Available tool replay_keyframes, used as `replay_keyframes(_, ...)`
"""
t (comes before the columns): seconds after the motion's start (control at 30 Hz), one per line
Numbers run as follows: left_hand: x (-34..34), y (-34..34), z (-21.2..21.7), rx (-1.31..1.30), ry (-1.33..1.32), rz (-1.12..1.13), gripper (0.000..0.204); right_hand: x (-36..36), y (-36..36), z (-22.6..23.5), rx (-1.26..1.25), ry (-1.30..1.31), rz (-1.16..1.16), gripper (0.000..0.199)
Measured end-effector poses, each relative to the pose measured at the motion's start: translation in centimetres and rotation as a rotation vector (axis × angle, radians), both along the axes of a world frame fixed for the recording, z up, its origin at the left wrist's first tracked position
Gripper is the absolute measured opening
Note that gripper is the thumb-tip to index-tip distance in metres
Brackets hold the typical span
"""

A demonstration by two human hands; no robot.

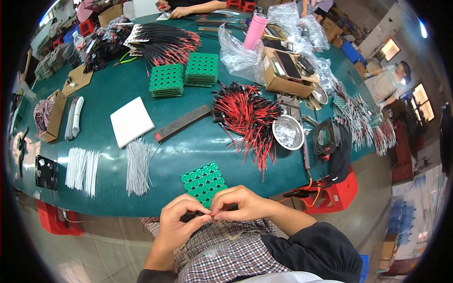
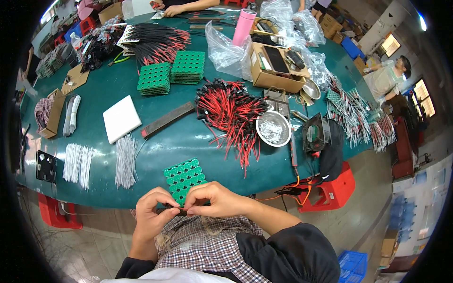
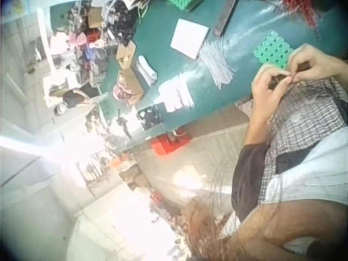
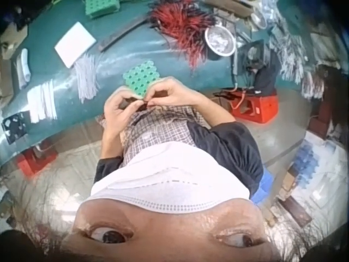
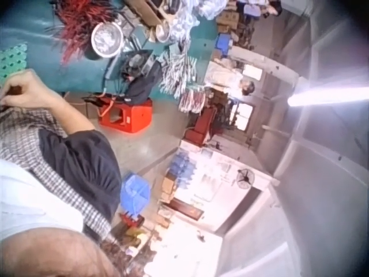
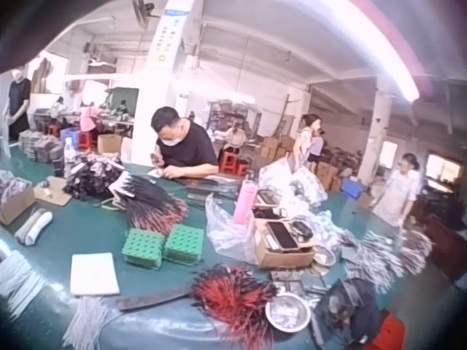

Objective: Inserting wires into small green plastic LED housing components on a factory assembly line.

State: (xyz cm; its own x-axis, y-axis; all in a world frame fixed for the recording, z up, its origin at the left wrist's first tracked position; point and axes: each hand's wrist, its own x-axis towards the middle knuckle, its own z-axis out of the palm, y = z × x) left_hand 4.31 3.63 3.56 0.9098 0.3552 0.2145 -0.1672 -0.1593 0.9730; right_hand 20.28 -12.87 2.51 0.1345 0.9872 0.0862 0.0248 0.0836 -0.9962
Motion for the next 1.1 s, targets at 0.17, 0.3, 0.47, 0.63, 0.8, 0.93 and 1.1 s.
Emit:
replay_keyframes(0.17, -0.3, 0.0, 0.6, 0.117, -0.058, 0.007, 0.020, -0.3, 0.2, 0.1, -0.019, 0.038, -0.017, 0.007)
replay_keyframes(0.3, -0.6, 0.3, 0.4, 0.202, -0.086, 0.004, 0.021, -0.2, 0.5, 0.2, 0.004, 0.015, -0.009, 0.008)
replay_keyframes(0.47, -1.0, 1.0, 1.2, 0.425, -0.141, -0.009, 0.025, -0.5, 0.8, 0.5, -0.028, -0.137, -0.036, 0.008)
replay_keyframes(0.63, -1.5, 3.0, 1.4, 0.293, 0.084, 0.273, 0.030, 0.9, 0.4, -0.7, -0.020, -0.225, -0.301, 0.007)
replay_keyframes(0.8, -4.3, 12.1, -2.2, 0.664, 0.407, 0.795, 0.018, 2.7, -0.2, -1.6, 0.019, -0.291, -0.507, 0.009)
replay_keyframes(0.93, -8.1, 19.7, -6.5, 1.001, 0.649, 0.997, 0.021, 3.2, -0.6, -2.9, -0.115, -0.063, -0.663, 0.008)
replay_keyframes(1.1, -9.7, 22.6, -8.0, 1.187, 0.724, 1.048, 0.022, 3.5, -0.6, -4.1, -0.176, -0.056, -0.683, 0.008)
